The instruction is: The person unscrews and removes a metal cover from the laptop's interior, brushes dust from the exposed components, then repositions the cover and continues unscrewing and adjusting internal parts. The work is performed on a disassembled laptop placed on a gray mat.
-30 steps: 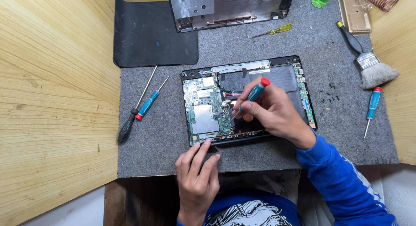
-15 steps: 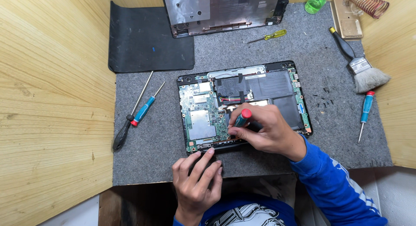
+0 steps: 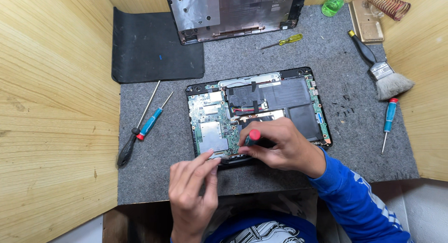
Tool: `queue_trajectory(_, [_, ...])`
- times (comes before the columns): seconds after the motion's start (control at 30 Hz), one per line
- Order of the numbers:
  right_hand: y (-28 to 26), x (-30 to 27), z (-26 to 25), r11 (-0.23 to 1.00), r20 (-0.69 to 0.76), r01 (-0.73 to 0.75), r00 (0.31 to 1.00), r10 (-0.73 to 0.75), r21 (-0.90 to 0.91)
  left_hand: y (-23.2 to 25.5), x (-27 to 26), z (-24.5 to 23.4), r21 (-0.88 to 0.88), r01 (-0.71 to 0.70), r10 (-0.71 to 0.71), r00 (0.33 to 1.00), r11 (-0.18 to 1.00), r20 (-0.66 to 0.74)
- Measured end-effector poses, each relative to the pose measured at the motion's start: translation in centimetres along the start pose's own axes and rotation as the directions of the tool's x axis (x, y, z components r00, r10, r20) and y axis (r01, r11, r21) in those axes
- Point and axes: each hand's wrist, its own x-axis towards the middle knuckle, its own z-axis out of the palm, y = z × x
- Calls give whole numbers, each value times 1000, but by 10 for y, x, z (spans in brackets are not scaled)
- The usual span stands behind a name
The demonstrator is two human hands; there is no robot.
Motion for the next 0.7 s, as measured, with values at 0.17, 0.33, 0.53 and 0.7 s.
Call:
queue_trajectory(0.17, [-5, 6, 1, 997, -34, 74, 997, -75, -16, 17, 42, -13, -286, 23, 19, 989, 958, 144])
queue_trajectory(0.33, [0, 4, 5, 991, -45, 131, 990, -130, 14, 21, 63, 5, -429, -74, 188, 955, 900, 228])
queue_trajectory(0.53, [0, 2, 2, 994, -31, 100, 995, -99, 33, 26, 65, 13, -421, -41, 110, 984, 906, 142])
queue_trajectory(0.7, [-2, -5, 2, 999, -131, -25, 991, 20, -38, 31, 62, 20, -359, -27, 61, 995, 933, 83])
